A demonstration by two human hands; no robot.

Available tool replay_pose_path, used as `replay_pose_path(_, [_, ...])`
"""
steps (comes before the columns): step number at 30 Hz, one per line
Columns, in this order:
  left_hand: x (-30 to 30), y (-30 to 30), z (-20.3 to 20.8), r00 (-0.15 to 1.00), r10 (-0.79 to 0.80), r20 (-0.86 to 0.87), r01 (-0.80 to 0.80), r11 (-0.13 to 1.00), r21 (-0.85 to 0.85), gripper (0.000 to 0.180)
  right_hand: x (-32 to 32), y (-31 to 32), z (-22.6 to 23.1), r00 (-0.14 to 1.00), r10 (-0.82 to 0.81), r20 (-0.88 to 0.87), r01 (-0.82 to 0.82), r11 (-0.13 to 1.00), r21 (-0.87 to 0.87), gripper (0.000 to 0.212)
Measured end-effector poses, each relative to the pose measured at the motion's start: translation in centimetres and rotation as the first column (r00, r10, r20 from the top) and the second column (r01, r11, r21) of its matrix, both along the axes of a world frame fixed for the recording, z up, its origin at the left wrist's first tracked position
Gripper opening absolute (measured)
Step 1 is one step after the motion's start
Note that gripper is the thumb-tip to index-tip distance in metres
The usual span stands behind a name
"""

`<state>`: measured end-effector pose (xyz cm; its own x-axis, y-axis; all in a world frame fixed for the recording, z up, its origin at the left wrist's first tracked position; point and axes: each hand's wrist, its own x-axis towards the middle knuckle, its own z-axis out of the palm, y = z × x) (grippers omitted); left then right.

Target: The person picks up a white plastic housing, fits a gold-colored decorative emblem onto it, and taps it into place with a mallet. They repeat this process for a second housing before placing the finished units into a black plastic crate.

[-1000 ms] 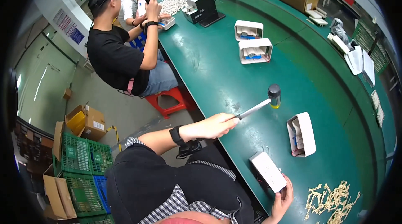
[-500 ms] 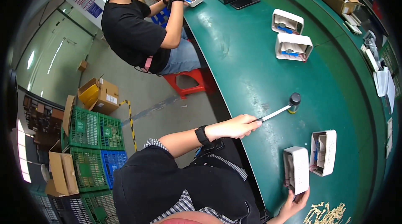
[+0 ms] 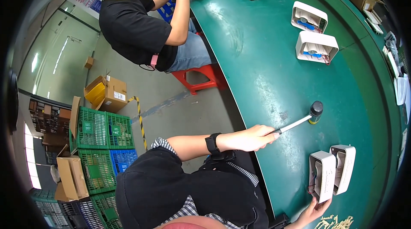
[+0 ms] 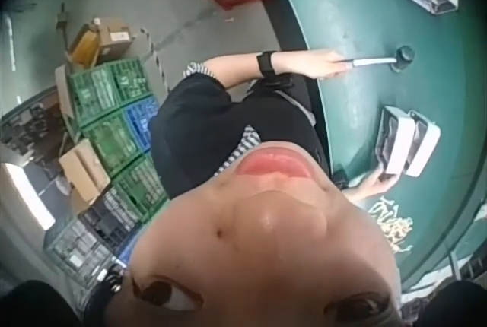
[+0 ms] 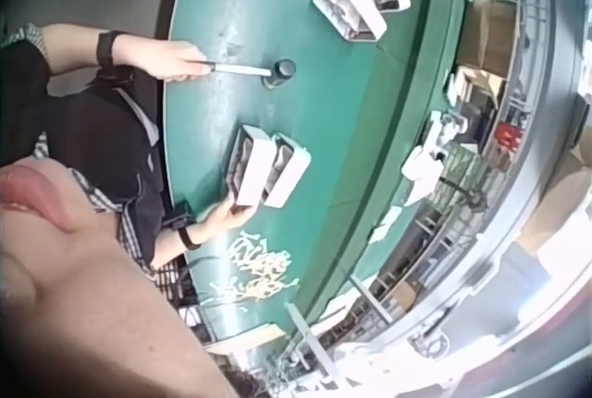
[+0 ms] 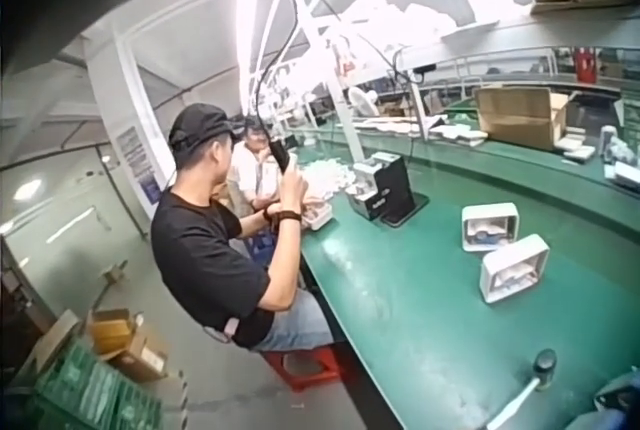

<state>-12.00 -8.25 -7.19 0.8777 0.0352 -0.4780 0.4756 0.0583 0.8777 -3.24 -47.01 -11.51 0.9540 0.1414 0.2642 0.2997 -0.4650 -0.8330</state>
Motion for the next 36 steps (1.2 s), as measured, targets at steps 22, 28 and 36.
replay_pose_path(22, [-0.2,-0.2,0.7,0.999,0.036,-0.03,-0.036,0.999,0.016,0.043,10.1,-3.5,-0.4,0.952,0.217,-0.218,-0.202,0.975,0.089,0.058])
replay_pose_path(28, [0.0,-0.7,0.8,0.995,0.077,-0.063,-0.078,0.997,-0.01,0.04,9.1,-1.4,-1.0,0.975,0.199,-0.097,-0.17,0.954,0.246,0.058])
replay_pose_path(36, [-0.2,-1.0,1.1,0.984,0.123,-0.127,-0.127,0.992,-0.024,0.037,8.3,-1.8,-0.3,0.922,0.376,-0.094,-0.36,0.92,0.152,0.057])
